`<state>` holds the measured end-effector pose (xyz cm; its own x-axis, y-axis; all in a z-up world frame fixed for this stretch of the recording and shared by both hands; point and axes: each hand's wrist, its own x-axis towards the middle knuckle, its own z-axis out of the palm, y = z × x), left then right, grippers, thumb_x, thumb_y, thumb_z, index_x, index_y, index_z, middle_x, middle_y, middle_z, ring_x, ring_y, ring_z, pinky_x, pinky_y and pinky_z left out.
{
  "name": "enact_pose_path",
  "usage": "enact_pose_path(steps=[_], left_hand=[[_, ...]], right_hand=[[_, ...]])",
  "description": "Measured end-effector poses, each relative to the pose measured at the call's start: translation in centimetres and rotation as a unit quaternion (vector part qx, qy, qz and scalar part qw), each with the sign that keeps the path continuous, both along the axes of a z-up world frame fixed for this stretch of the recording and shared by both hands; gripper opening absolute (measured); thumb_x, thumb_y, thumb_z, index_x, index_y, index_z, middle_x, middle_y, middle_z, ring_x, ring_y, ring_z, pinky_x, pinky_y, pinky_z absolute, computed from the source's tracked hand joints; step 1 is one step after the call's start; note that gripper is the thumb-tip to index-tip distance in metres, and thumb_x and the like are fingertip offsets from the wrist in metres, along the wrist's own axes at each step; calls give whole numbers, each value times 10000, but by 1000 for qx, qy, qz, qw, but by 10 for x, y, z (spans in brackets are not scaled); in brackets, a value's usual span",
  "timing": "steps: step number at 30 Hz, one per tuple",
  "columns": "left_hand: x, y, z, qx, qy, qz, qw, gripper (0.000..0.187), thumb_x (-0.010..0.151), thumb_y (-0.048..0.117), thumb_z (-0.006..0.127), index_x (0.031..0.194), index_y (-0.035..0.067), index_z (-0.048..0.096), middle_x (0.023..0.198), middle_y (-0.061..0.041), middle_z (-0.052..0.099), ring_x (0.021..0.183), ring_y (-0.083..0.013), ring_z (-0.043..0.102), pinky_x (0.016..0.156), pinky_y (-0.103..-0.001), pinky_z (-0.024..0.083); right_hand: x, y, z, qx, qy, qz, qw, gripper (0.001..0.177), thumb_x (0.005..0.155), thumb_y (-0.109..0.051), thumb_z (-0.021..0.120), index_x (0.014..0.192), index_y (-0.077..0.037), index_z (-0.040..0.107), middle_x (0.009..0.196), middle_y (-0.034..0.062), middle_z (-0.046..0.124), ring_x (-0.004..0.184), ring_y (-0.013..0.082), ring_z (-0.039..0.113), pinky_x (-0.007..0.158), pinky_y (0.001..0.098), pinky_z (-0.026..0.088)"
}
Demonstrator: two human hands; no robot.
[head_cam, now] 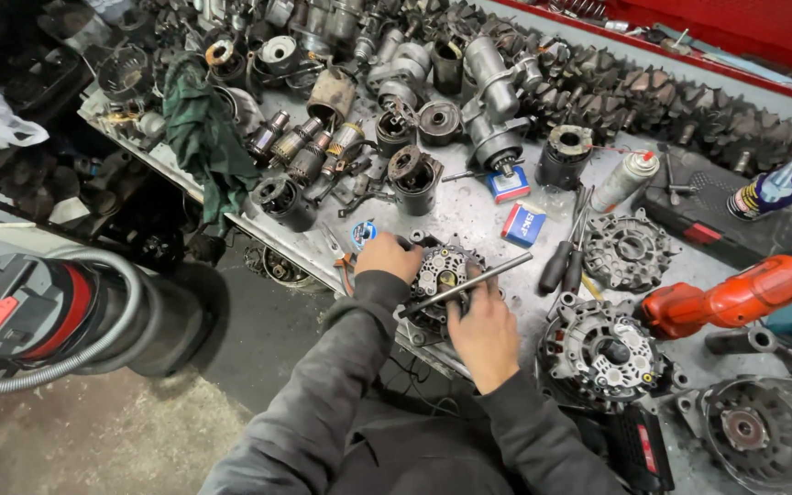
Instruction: The person wipes a small metal part with a green cloth, then picks up a circular alternator component. They use a hammer to repeatedly strike the component on a workbench cluttered with various engine parts and tools.
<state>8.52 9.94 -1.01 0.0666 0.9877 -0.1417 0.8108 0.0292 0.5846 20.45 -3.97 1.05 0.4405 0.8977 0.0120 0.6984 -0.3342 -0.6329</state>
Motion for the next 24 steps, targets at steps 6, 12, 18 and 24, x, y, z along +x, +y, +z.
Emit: enact_pose_path(steps=[6,12,18,24], left_hand=[[3,-6,12,-13,-27,25,999,311,799,368,708,902,94,811,849,-205,748,854,-394,726,819,-458,581],[7,-4,11,-16,-30,51,998,354,769,397,720,915,85,806,854,-227,737,867,-405,718,829,-466,575],[2,7,-10,-35,-73,38,996,360,776,361,708,893,31,795,863,-236,747,881,-401,728,839,-441,573],[-3,27,-49,-91,-178,67,977,459,777,412,702,849,-35,777,786,-202,771,774,-324,765,784,-393,573]], right_hand=[[-1,-1,-4,32,-16,7,999,592,841,-225,714,1398,-94,560,1378,236,592,912,493,686,774,565,562],[-3,0,-3,32,-29,13,999,661,824,-200,720,1445,-111,513,1373,266,565,882,497,684,736,567,565],[-3,1,-12,37,-54,17,998,666,815,-189,720,1436,-75,507,1362,270,564,857,495,687,730,565,568],[-4,1,-12,52,-63,21,996,657,822,-192,729,1429,-57,516,1357,289,563,846,495,688,724,555,572]])
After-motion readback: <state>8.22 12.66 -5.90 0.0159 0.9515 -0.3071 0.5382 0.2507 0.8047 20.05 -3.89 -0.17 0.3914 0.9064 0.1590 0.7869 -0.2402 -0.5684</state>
